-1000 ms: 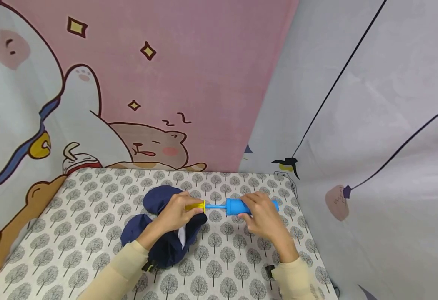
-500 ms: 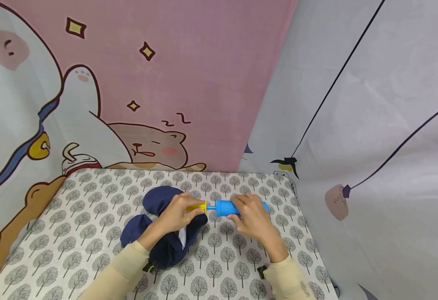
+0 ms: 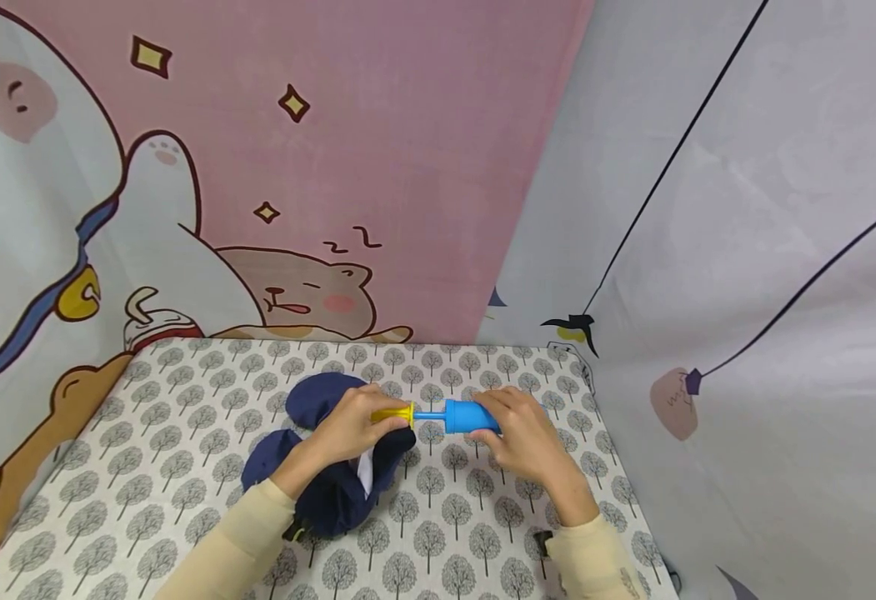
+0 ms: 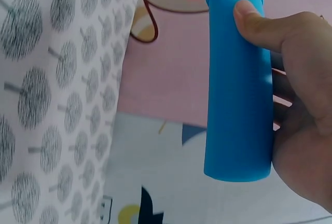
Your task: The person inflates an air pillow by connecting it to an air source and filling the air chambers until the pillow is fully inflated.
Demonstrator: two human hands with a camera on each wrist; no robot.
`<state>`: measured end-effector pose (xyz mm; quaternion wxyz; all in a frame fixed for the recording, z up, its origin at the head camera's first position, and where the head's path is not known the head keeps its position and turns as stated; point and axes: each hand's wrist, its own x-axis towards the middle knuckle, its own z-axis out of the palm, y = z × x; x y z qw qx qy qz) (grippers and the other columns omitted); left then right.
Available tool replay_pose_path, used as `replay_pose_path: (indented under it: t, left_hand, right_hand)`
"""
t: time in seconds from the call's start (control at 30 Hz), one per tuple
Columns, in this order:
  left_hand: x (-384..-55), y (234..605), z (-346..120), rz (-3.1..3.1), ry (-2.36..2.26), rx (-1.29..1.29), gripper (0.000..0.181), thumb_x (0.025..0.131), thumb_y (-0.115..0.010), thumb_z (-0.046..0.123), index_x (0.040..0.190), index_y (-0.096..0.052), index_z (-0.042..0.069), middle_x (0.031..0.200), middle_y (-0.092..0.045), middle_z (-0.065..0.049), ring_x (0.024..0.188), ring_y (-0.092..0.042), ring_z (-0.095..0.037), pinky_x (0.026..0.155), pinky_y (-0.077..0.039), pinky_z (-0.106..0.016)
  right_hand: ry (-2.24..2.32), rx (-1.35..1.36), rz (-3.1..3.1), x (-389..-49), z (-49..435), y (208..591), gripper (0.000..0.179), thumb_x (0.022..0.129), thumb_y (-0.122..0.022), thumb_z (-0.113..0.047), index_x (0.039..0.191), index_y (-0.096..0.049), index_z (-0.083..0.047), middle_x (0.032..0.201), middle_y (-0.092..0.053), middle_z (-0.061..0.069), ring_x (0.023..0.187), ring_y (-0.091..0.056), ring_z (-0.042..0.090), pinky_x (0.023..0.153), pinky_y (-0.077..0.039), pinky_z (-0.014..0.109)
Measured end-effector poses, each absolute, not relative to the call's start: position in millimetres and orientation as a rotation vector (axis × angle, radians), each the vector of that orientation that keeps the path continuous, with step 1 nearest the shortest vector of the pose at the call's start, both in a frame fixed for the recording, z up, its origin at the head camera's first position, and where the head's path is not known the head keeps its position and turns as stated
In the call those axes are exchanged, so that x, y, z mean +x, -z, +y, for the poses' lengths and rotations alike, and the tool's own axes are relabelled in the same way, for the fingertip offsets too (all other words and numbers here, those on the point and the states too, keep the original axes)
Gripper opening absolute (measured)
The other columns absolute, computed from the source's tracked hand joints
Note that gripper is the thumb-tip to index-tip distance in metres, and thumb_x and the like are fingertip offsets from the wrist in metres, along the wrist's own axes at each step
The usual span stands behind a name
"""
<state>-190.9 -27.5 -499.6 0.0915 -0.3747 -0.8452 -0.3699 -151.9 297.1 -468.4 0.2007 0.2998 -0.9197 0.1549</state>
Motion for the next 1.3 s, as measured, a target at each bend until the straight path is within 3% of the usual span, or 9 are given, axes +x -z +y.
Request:
replay_pose_path:
  t: [0.33,0.7,1.3]
  left_hand:
    - [-191,497,-27,-2.530,1.138,-1.105,0.021,0.103,-0.083,0.017,0.121,-0.087,0.007,0.107,-0.086,-0.007,0.085,-0.062,-0.013,0.072,-0.053,-0.020]
    - [-191,498,-27,-2.551,1.141,-1.072,0.023,0.104,-0.083,0.019,0.124,-0.087,0.009,0.108,-0.086,-0.005,0.088,-0.065,-0.015,0.075,-0.053,-0.021]
    - [-193,500,-24,-2.503,1.210,-1.043,0.019,0.103,-0.084,0.014,0.120,-0.088,0.008,0.102,-0.084,-0.008,0.080,-0.053,-0.009,0.068,-0.049,-0.019]
  right_hand:
    - [-0.452,0.788,-2.570,-147,337,462,0.053,0.084,-0.100,-0.016,0.131,-0.080,-0.001,0.126,-0.083,0.017,0.114,-0.078,0.038,0.097,-0.064,0.060]
    - [-0.483,0.763,-2.540,-142,367,454,0.052,0.082,-0.100,-0.009,0.129,-0.080,0.001,0.125,-0.083,0.020,0.115,-0.078,0.045,0.099,-0.061,0.067]
    - [-0.340,0.837,-2.475,-153,314,457,0.051,0.082,-0.101,-0.016,0.123,-0.080,0.005,0.120,-0.083,0.023,0.109,-0.078,0.043,0.098,-0.063,0.062]
